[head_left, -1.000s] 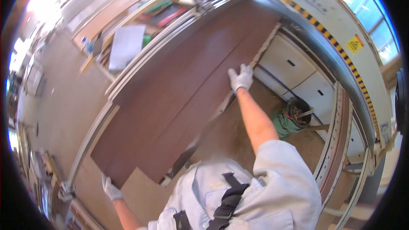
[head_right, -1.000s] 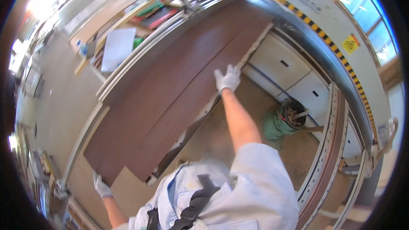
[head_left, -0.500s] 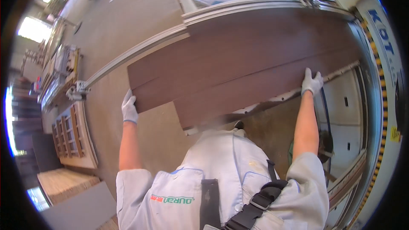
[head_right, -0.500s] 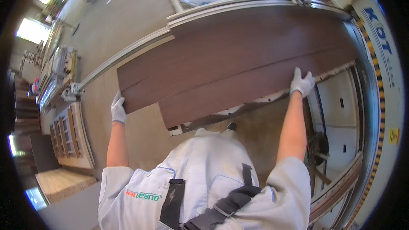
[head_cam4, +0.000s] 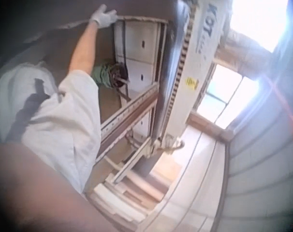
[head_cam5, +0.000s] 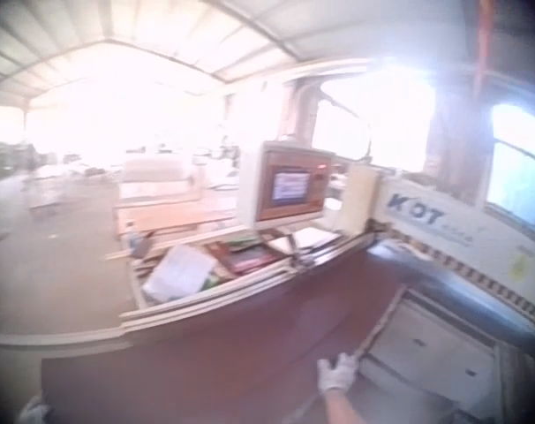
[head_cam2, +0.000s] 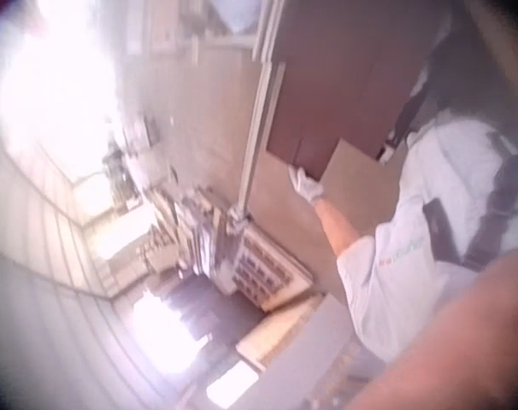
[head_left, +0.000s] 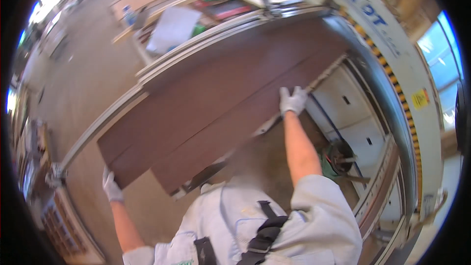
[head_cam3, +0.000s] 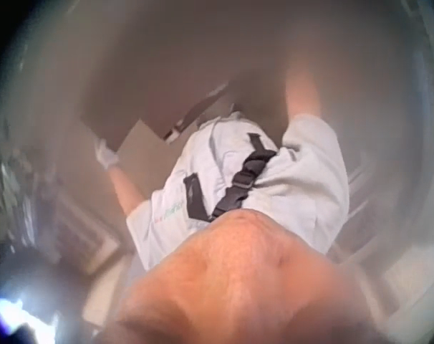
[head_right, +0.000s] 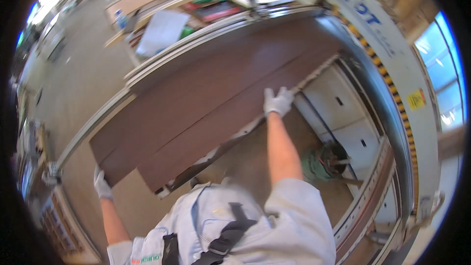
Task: The person loads large brown wood panels onto a KDT edge banding machine, aligns them against the fence, and operates the machine to process the edges. The person then removes the finished panels and stacks them on the floor.
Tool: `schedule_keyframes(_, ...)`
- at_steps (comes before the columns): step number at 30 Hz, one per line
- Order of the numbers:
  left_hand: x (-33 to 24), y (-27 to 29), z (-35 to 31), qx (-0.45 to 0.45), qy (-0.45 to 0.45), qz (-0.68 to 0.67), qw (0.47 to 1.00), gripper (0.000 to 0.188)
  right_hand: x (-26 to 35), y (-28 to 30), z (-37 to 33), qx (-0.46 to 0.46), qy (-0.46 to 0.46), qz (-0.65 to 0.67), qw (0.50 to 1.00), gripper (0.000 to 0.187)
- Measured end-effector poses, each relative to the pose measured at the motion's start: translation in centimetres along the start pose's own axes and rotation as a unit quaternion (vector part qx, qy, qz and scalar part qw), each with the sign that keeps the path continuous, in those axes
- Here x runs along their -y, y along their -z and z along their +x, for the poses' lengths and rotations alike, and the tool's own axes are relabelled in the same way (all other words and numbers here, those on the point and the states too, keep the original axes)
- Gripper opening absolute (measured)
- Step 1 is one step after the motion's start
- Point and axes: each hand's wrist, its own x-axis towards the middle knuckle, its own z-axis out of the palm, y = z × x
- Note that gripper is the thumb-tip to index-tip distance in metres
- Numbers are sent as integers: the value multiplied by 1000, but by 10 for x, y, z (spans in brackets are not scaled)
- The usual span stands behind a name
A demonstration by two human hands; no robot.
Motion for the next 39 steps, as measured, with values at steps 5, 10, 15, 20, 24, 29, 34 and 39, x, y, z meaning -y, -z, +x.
schedule_keyframes(5,-9,-14,-4,-3,-3,39,999,60,-6,-4,-2,33,-61,53,996,96)
schedule_keyframes(10,1,2,6,-9,-12,60,998,61,-5,-2,-5,42,-72,65,994,92)
schedule_keyframes(15,3,8,8,4,-6,54,999,62,-1,5,-3,72,-69,40,994,91)
schedule_keyframes(20,8,-11,7,-3,-11,49,999,61,-10,4,17,85,-72,9,994,92)
schedule_keyframes(24,16,-33,9,12,-8,48,999,61,-21,2,49,100,-71,-13,992,90)
schedule_keyframes(29,12,-104,-4,36,14,-7,999,60,-43,-3,96,94,-71,-24,993,88)
schedule_keyframes(34,17,-156,-9,53,9,-5,999,61,-56,-9,139,92,-70,-22,993,87)
schedule_keyframes(39,-30,-257,-50,59,76,66,993,60,-77,-12,170,79,-72,-27,994,86)
